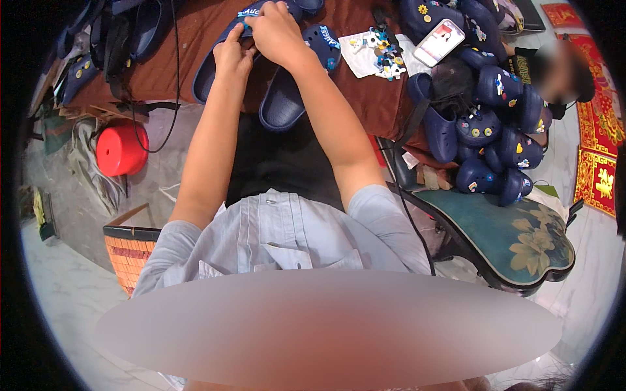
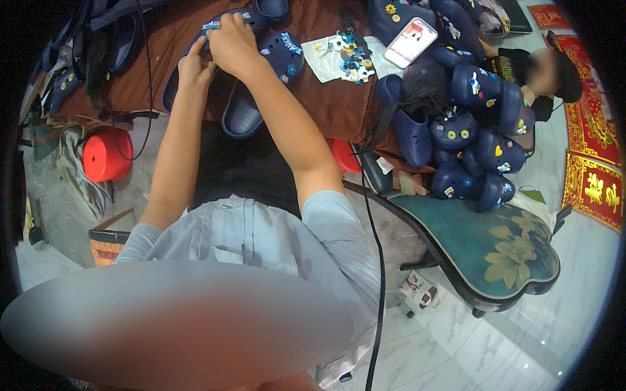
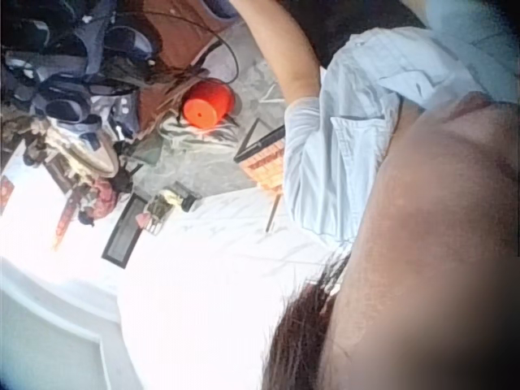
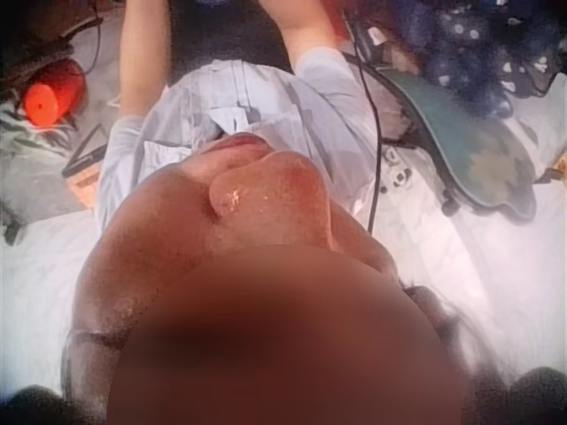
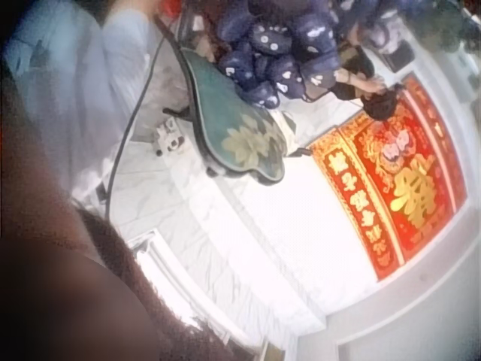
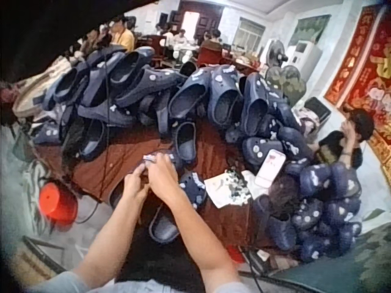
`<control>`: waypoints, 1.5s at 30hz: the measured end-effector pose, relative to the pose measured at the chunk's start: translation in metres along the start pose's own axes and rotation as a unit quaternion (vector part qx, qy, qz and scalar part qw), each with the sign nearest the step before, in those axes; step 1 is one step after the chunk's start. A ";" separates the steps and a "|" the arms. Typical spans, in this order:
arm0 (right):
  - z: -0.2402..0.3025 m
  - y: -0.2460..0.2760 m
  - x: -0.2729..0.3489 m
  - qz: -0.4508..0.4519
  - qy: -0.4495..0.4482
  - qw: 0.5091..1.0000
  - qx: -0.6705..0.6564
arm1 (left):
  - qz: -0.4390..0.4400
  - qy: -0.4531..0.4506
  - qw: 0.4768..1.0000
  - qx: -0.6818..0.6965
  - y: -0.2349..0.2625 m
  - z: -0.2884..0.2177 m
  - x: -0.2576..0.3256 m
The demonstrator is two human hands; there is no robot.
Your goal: Attaching small decorative or functional pins/charms into the holes of rubber sandals.
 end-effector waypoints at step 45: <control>-0.032 0.026 0.118 -0.314 -0.119 0.930 -0.147 | -0.094 0.056 0.992 -0.070 0.044 -0.012 -0.070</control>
Point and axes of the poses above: each hand's wrist, its own x-axis away from the middle knuckle, its own y-axis out of the back of the hand, z = x × y, the point moved 3 cm from there along -x, towards the middle knuckle, and after that the axes turned 5 degrees about z, right-handed, at the moved point
